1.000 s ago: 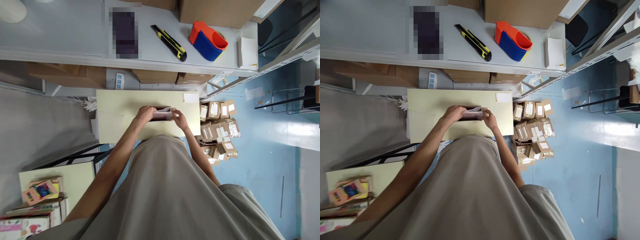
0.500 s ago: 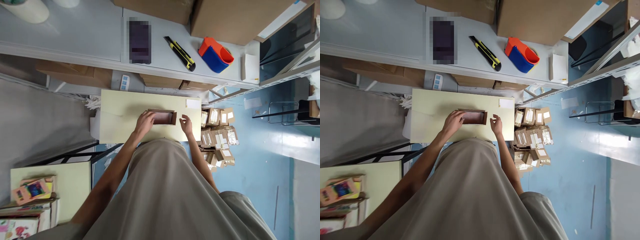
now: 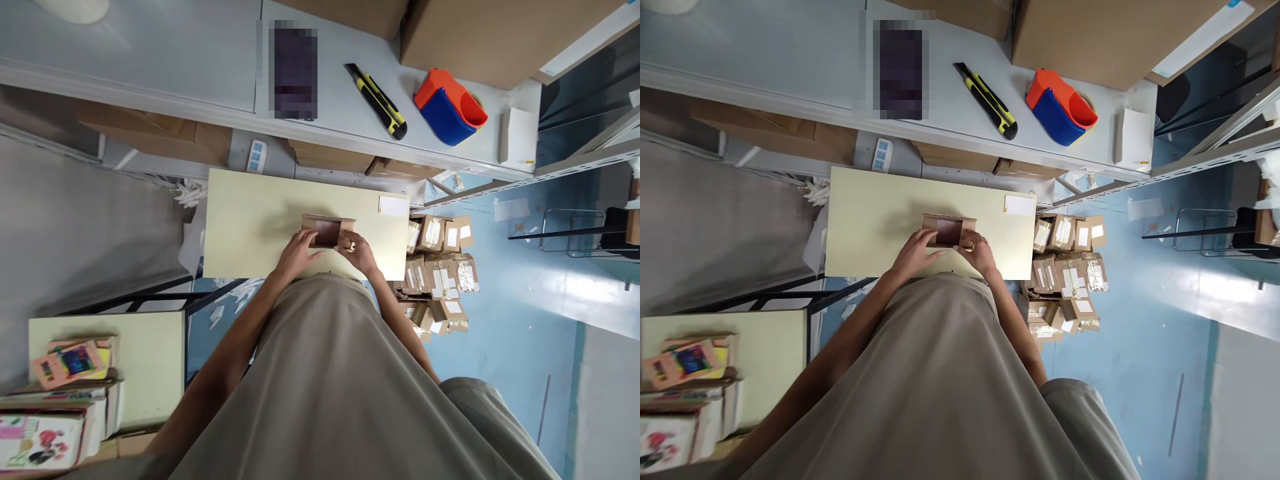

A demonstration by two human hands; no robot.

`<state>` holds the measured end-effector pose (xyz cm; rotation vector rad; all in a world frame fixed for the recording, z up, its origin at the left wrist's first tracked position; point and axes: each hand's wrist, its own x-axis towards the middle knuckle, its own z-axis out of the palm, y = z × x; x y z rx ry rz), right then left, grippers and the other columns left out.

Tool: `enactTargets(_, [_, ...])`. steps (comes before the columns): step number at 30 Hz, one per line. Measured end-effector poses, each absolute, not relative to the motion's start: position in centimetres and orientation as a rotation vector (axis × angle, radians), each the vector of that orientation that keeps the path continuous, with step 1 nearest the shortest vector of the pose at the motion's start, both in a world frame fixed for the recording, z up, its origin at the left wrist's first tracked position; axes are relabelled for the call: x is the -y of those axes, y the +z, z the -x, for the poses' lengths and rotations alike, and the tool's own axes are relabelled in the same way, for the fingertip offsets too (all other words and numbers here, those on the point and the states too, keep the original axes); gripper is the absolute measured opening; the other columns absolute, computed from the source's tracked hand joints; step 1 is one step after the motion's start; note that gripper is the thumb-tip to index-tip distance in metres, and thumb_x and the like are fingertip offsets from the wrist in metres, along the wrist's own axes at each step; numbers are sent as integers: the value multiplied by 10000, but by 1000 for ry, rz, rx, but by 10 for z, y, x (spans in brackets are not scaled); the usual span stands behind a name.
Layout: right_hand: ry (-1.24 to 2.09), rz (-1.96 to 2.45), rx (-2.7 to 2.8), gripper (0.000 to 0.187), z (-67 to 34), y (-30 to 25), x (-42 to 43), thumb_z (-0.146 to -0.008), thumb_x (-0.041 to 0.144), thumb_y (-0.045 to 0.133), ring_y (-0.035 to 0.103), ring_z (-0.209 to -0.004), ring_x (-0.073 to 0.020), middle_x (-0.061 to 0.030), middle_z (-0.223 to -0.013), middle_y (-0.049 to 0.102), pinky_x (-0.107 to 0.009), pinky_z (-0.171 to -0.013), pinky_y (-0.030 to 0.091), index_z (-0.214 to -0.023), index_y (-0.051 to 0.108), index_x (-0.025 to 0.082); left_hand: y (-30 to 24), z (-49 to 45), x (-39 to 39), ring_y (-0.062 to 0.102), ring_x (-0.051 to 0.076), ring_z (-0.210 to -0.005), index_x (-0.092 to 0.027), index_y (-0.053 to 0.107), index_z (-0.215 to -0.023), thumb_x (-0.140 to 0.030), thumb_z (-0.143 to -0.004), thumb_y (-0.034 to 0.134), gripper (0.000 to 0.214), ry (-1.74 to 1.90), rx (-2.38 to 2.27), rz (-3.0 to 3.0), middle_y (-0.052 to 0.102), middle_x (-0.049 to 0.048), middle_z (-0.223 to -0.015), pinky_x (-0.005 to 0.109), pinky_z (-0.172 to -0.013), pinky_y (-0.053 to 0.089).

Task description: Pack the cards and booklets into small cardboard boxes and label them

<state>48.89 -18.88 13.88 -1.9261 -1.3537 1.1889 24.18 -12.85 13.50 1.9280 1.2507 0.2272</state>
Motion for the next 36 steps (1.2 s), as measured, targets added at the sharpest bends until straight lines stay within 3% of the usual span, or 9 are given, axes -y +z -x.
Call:
enactTargets(3, [1153,1943,1508,381,-491,136,184,-920,229,877,689,-1463,-366,-159,-1593,724,-554,-1320,507,-1295,813,238,128,-244,124,658,382,-1480,-167,540,-1636,-326,-1038,747,652,229,-1325,-1873,690,222,-1578,515,-1270,523])
enactTargets(5, [1116,1990,1533,261,-493,133,180,-1004,163,734,732,-1389,-348,-152,-1501,774,-533,-1275,540,-1238,820,240,125,-244,118,709,356,-1403,-163,424,-1724,-302,-1041,741,766,261,-1375,-1818,725,213,-1522,473,-1199,568])
enactTargets(7, [1068,2071,1522,269,-495,130,176,-1054,141,621,778,-1263,-331,-148,-1375,818,-504,-1174,601,-1221,808,238,123,-245,110,736,336,-1335,-180,368,-1762,-277,-1024,757,840,290,-1410,-1808,751,189,-1451,438,-1147,588])
enactTargets(10, [950,2219,1438,385,-497,128,172,-1072,179,622,797,-1152,-314,-147,-1313,816,-469,-1037,654,-1446,702,217,123,-243,98,716,352,-1334,-206,505,-1682,-253,-1015,758,715,335,-1451,-1886,734,174,-1399,459,-1170,575])
enactTargets(13, [838,2261,1424,625,-499,125,171,-1057,174,634,799,-1151,-298,-170,-1439,744,-437,-966,676,-1671,531,225,119,-239,92,708,364,-1320,-217,685,-1471,-233,-998,771,481,369,-1470,-1934,701,166,-1373,489,-1194,570])
enactTargets(18, [950,2180,1431,445,-502,115,178,-1032,102,604,839,-1025,-240,-135,-1443,739,-380,-941,697,-1414,781,247,104,-233,96,776,279,-1073,-212,779,-1241,-217,-966,801,276,418,-1500,-1819,709,119,-1276,434,-1099,630])
enactTargets(22, [982,2093,1283,365,-498,107,183,-1054,123,622,849,-994,-202,-114,-1392,791,-348,-968,705,-1332,835,225,97,-233,101,783,219,-918,-208,805,-1111,-229,-980,779,136,504,-1543,-1684,723,89,-1206,402,-1038,658])
enactTargets(36, [935,2084,1094,216,-521,113,203,-1035,207,686,871,-979,-244,-115,-1284,857,-374,-931,706,-1162,860,221,110,-251,112,798,233,-910,-229,861,-1061,-239,-978,755,135,568,-1488,-1645,757,73,-1104,420,-991,686])
